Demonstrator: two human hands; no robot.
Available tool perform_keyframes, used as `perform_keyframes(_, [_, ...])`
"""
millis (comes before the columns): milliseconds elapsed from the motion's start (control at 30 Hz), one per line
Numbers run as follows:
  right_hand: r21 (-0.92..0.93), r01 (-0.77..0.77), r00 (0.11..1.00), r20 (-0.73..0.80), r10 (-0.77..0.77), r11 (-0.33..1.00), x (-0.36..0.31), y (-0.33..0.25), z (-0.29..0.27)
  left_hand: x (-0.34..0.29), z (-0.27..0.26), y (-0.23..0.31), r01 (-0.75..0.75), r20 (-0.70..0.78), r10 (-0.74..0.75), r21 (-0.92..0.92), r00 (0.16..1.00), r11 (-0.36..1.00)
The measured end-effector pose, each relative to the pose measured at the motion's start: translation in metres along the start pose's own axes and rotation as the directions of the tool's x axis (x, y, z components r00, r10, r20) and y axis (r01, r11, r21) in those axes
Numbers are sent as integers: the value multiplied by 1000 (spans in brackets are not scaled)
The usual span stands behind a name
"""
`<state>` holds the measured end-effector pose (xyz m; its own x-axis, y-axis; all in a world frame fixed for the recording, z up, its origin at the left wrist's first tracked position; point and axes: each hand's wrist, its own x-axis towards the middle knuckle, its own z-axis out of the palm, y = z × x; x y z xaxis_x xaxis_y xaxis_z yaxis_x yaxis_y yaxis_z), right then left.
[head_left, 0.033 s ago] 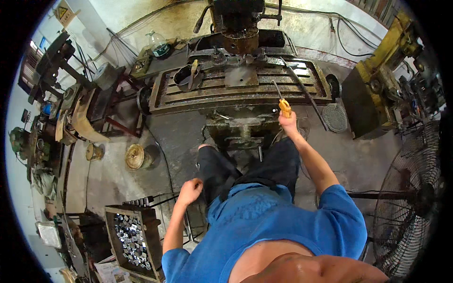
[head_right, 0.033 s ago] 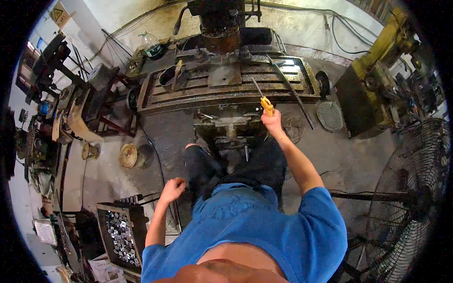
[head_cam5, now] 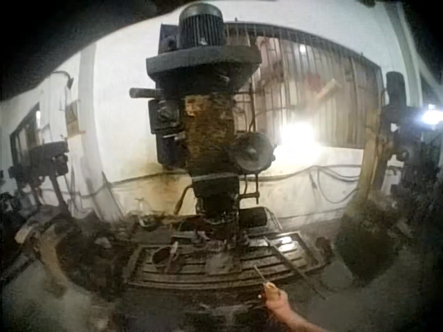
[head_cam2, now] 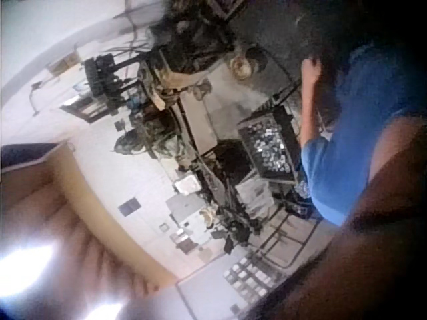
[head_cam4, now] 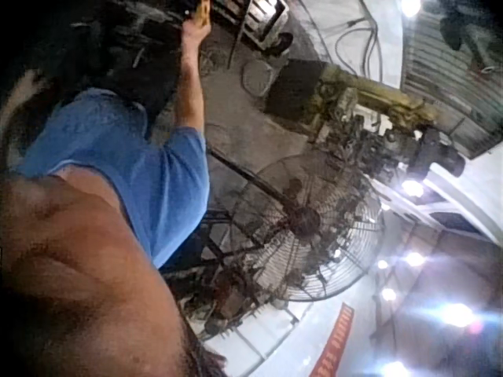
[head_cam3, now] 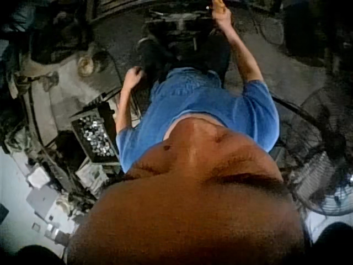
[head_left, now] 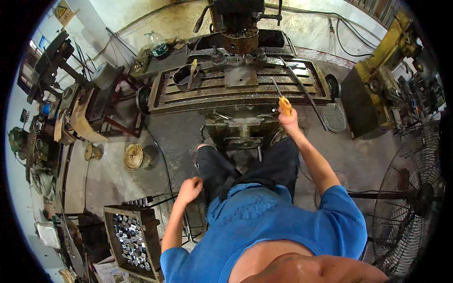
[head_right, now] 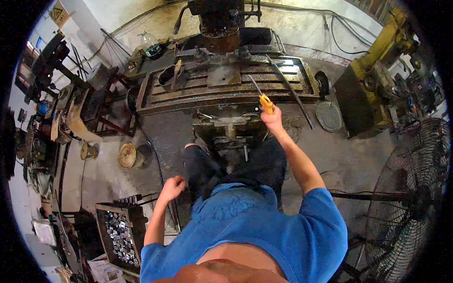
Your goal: The person picks up metal parts from a bin and uses an air gun to blow air over them before placing them on a machine surface.
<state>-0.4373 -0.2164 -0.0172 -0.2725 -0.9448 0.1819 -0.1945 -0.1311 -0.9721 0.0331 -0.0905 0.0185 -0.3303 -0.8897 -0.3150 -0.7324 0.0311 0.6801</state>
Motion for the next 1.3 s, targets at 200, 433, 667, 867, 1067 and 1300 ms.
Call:
perform_keyframes(200, [-91,278,762,627,-162,956,-18,-148,0,34,-6,36,-156,-8,156,4,988,988])
perform_keyframes(433, [-871,296,945,328,16,392,19,-196,11,67,3,56,-384,60,380,102,923,918])
perform_keyframes(667, [-958,253,943,275,185,134,55,-188,38,68,2,63,-388,44,386,94,921,917])
perform_keyframes(867, [-962,218,961,240,139,162,71,-170,37,53,-10,60,-298,10,298,61,954,952])
perform_keyframes(1067, [-853,411,824,498,271,321,8,-186,13,51,-22,60,-80,85,130,-436,988,897])
perform_keyframes(1300, [-674,554,610,728,312,489,-67,-196,16,137,-24,114,17,98,156,-891,983,454])
